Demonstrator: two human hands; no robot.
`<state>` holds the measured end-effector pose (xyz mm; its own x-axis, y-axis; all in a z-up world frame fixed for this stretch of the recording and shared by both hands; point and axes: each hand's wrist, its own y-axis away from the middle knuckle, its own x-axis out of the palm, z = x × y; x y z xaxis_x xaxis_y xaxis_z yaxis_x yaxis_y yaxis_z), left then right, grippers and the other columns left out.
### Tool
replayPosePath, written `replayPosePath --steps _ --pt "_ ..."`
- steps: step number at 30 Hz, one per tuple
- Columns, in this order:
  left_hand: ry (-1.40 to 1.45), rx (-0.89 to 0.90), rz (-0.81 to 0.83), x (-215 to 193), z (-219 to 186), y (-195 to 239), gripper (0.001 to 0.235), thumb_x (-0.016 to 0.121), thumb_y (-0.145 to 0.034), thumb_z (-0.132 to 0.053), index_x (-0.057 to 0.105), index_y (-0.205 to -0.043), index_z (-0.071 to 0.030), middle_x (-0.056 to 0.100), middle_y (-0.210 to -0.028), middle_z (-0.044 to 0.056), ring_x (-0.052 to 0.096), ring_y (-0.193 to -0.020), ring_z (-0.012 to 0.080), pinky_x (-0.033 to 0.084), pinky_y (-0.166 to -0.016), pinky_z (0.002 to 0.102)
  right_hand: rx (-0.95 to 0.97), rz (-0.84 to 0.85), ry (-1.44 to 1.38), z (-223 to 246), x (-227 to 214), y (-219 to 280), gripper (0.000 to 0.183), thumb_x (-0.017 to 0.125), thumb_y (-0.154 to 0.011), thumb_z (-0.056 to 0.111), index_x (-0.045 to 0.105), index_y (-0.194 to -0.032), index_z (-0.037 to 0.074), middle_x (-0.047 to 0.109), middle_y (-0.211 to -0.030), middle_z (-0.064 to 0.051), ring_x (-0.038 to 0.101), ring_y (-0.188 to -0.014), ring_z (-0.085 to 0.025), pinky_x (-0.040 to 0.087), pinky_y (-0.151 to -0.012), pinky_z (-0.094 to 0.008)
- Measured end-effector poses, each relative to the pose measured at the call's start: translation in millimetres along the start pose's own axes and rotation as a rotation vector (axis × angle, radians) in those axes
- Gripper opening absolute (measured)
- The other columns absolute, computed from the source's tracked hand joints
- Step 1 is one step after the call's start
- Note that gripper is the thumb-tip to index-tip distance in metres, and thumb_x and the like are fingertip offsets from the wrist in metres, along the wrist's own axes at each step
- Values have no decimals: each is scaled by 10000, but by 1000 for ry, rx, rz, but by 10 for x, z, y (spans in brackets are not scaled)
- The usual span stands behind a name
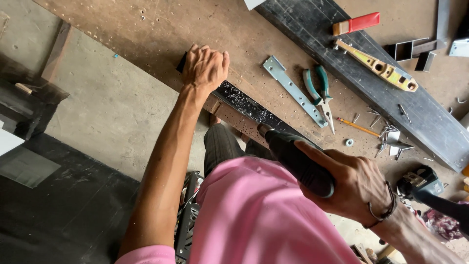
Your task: Drilling holes into a metal track using a power drill
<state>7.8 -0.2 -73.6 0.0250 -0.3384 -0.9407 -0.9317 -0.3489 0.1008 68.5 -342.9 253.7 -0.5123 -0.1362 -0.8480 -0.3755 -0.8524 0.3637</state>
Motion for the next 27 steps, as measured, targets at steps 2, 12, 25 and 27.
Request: replayPosePath --steps 2,12,25,27 --pt "-2 -13 12 -1 -2 -7 611 323 -1116 -476 672 -741 -144 737 -835 74 629 -910 274 309 -974 498 13 -47 -180 -43 22 23 701 726 -790 378 567 -1455 224 728 -812 56 669 -523 -210 483 -440 -406" --pt "-31 44 -152 97 48 4 548 388 -1120 -455 600 -694 -185 671 -717 14 595 -821 254 305 -943 472 48 -202 -531 -425 595 276 685 790 -755 277 611 -1393 103 789 -1132 -122 808 -814 -174 642 -683 -301" --pt "-41 30 -57 -62 -3 40 556 375 -1130 -447 609 -716 -161 687 -757 45 615 -843 261 335 -941 481 145 -204 -719 -538 894 345 707 801 -737 278 604 -1385 77 771 -1183 -112 809 -849 -149 689 -698 -274" --pt "-37 18 -15 -102 -25 41 580 349 -1135 -449 605 -703 -157 687 -756 53 624 -853 265 334 -959 491 154 -208 -746 -550 909 370 713 808 -733 268 599 -1386 73 768 -1188 -123 811 -867 -165 694 -701 -276"
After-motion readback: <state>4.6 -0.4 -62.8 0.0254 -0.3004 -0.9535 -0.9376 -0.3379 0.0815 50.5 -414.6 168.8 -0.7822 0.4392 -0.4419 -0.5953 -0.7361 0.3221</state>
